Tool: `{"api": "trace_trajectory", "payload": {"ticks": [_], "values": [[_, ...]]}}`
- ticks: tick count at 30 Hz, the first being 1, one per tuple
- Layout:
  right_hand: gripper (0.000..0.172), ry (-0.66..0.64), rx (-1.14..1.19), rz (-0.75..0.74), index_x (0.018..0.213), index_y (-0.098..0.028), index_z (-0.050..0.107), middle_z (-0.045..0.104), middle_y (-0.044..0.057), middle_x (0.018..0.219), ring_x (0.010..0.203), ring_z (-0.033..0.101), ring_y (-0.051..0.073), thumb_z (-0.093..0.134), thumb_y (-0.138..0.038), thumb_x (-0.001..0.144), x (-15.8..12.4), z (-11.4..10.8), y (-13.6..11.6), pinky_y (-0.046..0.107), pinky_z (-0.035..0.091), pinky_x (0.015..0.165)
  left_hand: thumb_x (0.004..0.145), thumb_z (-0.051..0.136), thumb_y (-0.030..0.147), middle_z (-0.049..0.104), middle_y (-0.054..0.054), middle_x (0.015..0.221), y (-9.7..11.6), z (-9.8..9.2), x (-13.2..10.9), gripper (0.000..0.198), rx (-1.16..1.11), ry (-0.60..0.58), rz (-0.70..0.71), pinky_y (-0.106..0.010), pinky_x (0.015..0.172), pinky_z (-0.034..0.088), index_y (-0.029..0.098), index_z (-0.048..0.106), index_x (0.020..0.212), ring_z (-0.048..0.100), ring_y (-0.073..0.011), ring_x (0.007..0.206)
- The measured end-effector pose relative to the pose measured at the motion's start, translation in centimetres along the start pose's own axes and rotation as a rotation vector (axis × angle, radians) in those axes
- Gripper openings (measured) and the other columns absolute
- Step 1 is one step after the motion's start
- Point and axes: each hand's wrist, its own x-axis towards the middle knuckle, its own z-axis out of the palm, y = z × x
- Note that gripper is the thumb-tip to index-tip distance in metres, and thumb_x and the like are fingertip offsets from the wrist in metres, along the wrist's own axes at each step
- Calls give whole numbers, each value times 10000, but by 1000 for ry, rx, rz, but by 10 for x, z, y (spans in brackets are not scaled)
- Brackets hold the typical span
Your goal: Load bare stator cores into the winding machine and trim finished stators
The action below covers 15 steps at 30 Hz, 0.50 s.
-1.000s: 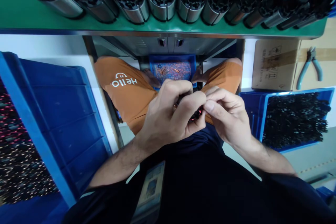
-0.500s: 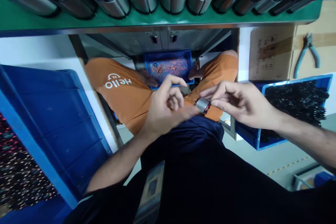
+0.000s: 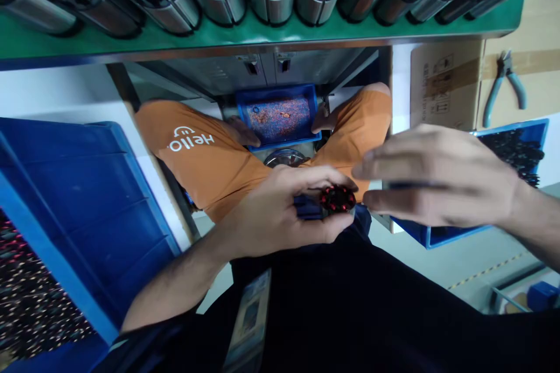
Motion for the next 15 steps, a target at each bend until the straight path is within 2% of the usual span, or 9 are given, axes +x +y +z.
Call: {"api": "trace_trajectory", "payload": {"ticks": [2,4,5,7,9,10,12,14,15], "values": [[270,-12,25,-7,1002,-308,839,817,24,1133,1047,784,236,954,-421,785,-1,-1,3,378,671,912,927,854,298,822,-1,1141,-2,-1,-3,325,244,178,83,-322,971,664,259,723,1222,804,-190,1033],[239,-112,142,101,1043,-242,819,817,51,1081,947,784,194,843,-442,914,-1,3,9,317,654,796,941,842,244,808,-27,1253,-5,1,-5,315,496,321,256,-386,1156,599,250,731,1237,784,-192,1152],[259,-184,212,187,1045,-215,807,813,51,1007,853,774,168,803,-457,950,-1,7,12,289,636,731,965,806,199,795,-45,1298,-6,1,-6,279,584,352,334,-413,1218,555,239,737,1232,770,-185,1195],[367,-290,311,342,1043,-174,788,784,36,861,689,728,132,779,-530,957,1,14,18,251,592,626,1006,736,143,778,-65,1344,-5,1,-7,239,703,384,440,-428,1246,526,223,739,1231,747,-159,1248],[455,-314,301,391,1030,-156,774,756,22,792,590,670,105,766,-603,945,4,21,19,231,549,559,1038,677,137,765,-53,1378,-2,1,-8,240,819,391,482,-423,1224,542,229,732,1253,719,-152,1307],[457,-285,242,360,1005,-160,766,739,9,764,551,630,87,739,-614,962,5,23,17,223,521,532,1042,668,151,766,-40,1380,0,0,-8,245,878,389,500,-421,1213,551,236,728,1265,720,-156,1307],[406,-203,63,226,906,-188,748,690,-21,708,515,553,65,683,-573,1015,8,26,9,220,471,509,1001,716,216,803,-27,1284,4,0,-7,261,920,421,483,-423,1188,574,222,733,1262,774,-184,1198],[368,-149,-92,107,757,-223,712,627,-40,656,520,485,62,706,-482,1019,9,23,-3,231,402,491,937,757,247,832,-9,1116,6,1,-6,281,771,408,315,-370,1089,637,204,744,1215,814,-183,1002],[375,-139,-168,48,681,-237,682,584,-46,623,522,444,66,744,-427,998,9,20,-9,245,358,480,923,755,245,832,3,1042,6,1,-5,272,641,366,200,-327,998,668,201,747,1191,812,-172,915]]}}
